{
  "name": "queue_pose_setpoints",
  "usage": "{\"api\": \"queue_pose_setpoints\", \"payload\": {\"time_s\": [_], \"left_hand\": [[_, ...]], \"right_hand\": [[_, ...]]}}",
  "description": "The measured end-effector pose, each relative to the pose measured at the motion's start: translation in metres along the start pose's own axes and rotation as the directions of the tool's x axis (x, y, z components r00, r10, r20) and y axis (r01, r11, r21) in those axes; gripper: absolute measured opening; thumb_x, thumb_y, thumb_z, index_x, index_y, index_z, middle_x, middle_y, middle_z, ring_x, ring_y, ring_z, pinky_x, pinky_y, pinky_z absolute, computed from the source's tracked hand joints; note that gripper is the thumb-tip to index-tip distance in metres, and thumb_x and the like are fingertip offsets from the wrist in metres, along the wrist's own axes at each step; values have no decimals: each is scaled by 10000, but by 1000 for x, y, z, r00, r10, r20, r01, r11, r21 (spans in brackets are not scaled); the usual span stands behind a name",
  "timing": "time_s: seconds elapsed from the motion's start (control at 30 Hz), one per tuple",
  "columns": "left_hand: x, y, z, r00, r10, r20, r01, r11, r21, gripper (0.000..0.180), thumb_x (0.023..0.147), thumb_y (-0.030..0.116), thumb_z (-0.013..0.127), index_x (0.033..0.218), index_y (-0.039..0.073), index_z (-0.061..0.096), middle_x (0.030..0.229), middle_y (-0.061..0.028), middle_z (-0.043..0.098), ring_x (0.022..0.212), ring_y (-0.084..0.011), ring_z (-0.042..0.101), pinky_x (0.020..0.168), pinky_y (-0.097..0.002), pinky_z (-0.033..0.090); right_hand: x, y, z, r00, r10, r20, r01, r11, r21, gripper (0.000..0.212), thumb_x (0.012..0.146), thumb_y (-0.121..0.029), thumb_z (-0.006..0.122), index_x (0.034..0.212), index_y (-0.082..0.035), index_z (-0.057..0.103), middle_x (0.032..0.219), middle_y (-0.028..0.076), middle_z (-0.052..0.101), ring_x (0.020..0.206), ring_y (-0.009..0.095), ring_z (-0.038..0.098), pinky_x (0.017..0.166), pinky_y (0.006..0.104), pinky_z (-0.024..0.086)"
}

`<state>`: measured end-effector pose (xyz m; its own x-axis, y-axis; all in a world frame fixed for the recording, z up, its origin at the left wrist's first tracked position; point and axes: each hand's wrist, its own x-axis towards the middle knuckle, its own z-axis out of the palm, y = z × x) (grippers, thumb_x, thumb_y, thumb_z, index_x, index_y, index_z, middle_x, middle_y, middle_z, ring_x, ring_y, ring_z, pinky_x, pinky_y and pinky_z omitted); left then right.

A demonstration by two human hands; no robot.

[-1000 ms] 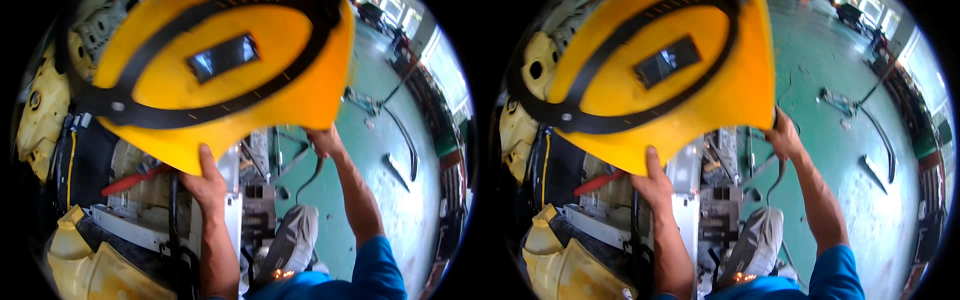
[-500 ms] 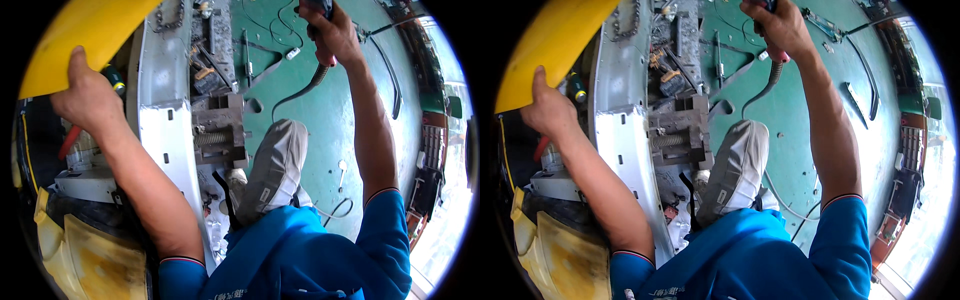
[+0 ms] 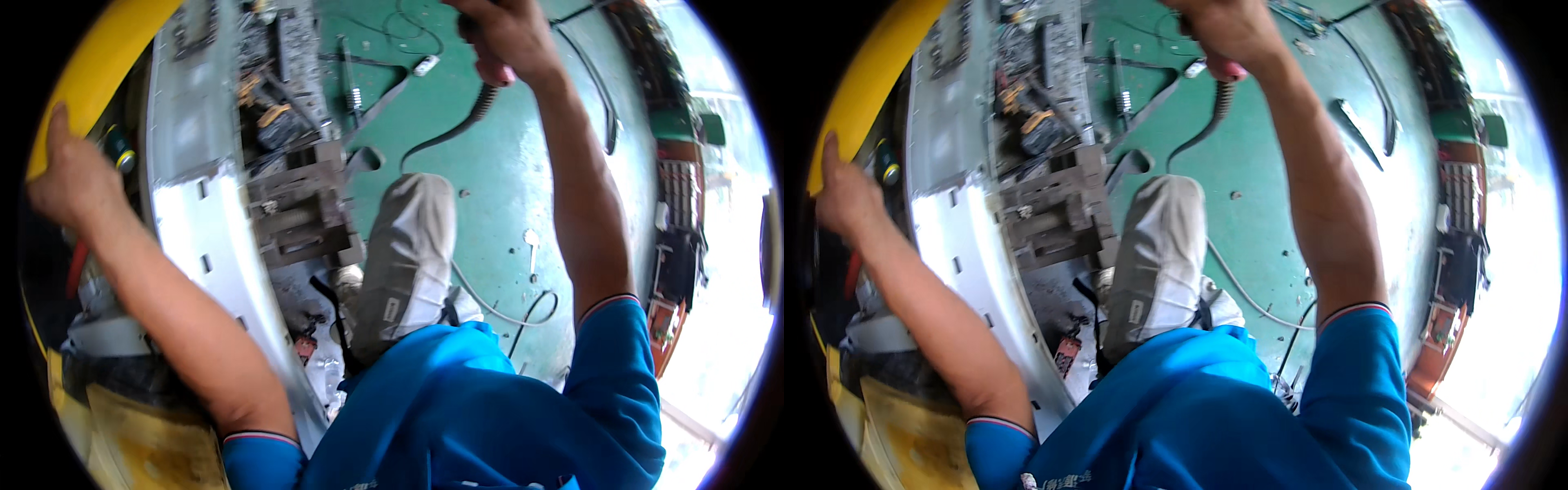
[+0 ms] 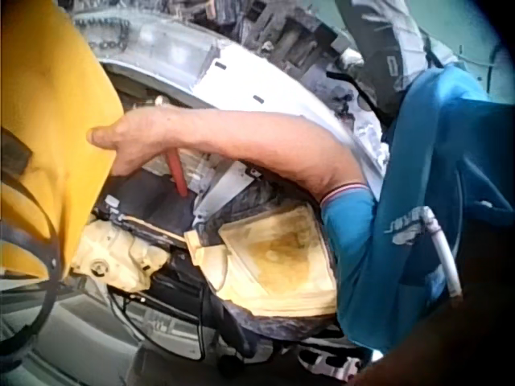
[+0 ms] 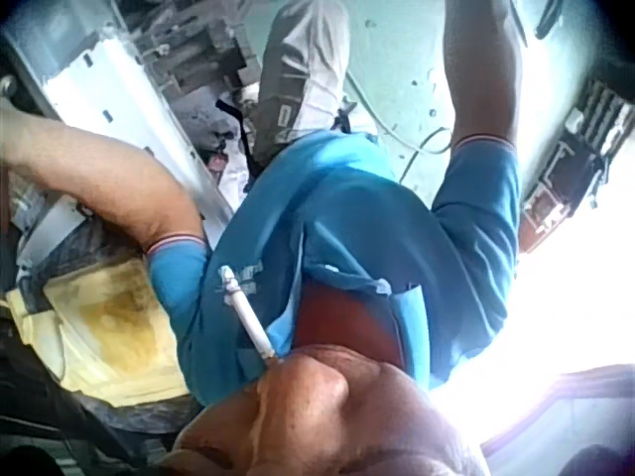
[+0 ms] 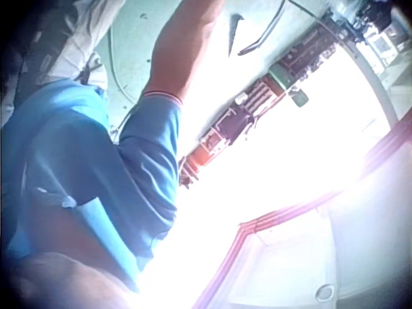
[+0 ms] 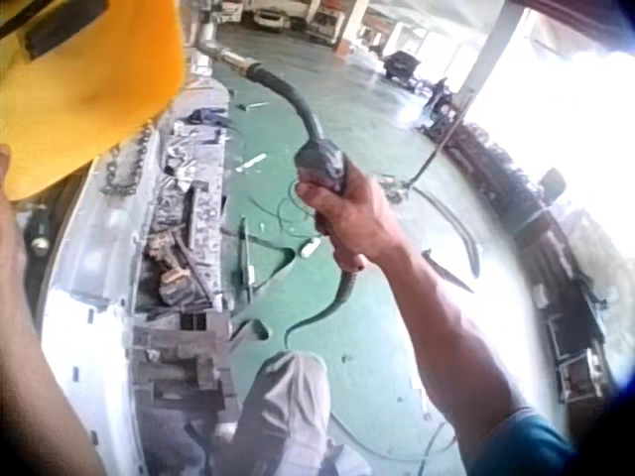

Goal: The person welds a car frame in a workshop. They use a welding torch to join metal parts, frequently adjusting a yellow welding mask for eye protection. The person also uses a hammer to tap the welded area and adjusts the welding machine settings.

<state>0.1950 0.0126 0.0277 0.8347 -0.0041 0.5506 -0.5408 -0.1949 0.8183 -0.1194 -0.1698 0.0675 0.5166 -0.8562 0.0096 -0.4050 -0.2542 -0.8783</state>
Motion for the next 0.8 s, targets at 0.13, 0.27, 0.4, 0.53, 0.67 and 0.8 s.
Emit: {"api": "queue_pose_setpoints", "payload": {"time_s": [0.13,0.27,0.4,0.53,0.67,0.8], "left_hand": [[17,-39,3,975,174,139,-174,985,-10,331,873,61,660,1182,-34,590,1158,-141,673,1003,-225,665,927,-385,503],[11,-14,5,984,-177,14,177,973,-148,465,835,191,752,1101,-163,610,1140,-234,664,962,-293,679,851,-365,535],[-9,1,9,996,-8,91,34,959,-281,374,913,89,634,1221,-112,568,1235,-180,622,1092,-263,611,983,-367,451],[-6,18,2,989,-133,72,150,911,-383,370,946,110,594,1215,-135,528,1213,-195,622,1070,-277,618,935,-354,471],[-4,20,-3,985,-172,-6,153,888,-433,387,949,118,590,1228,-139,512,1216,-213,617,1068,-297,620,948,-360,469],[-2,20,-8,948,-304,-91,227,851,-473,388,953,98,570,1263,-122,491,1251,-219,597,1084,-321,615,981,-371,463]], "right_hand": [[3,23,-14,992,-121,-16,121,993,-15,262,877,-227,654,1044,-54,550,693,42,542,471,116,483,372,301,380],[2,58,-23,963,-269,-31,265,959,-103,344,845,-266,713,1063,-41,570,764,44,585,627,128,541,570,312,468],[9,70,-12,968,-243,-55,242,970,-35,303,848,-223,717,1022,-31,559,803,75,582,731,159,518,696,331,463],[5,37,3,984,-159,-77,159,987,-9,322,839,-217,722,1009,-13,541,796,97,589,714,181,535,691,333,466],[16,20,23,987,-134,-91,136,991,7,330,834,-218,719,1018,-10,541,792,114,607,716,199,571,686,351,473],[39,9,45,975,-199,-98,201,979,13,327,821,-225,708,1001,-7,544,793,157,618,725,282,598,702,394,477]]}}
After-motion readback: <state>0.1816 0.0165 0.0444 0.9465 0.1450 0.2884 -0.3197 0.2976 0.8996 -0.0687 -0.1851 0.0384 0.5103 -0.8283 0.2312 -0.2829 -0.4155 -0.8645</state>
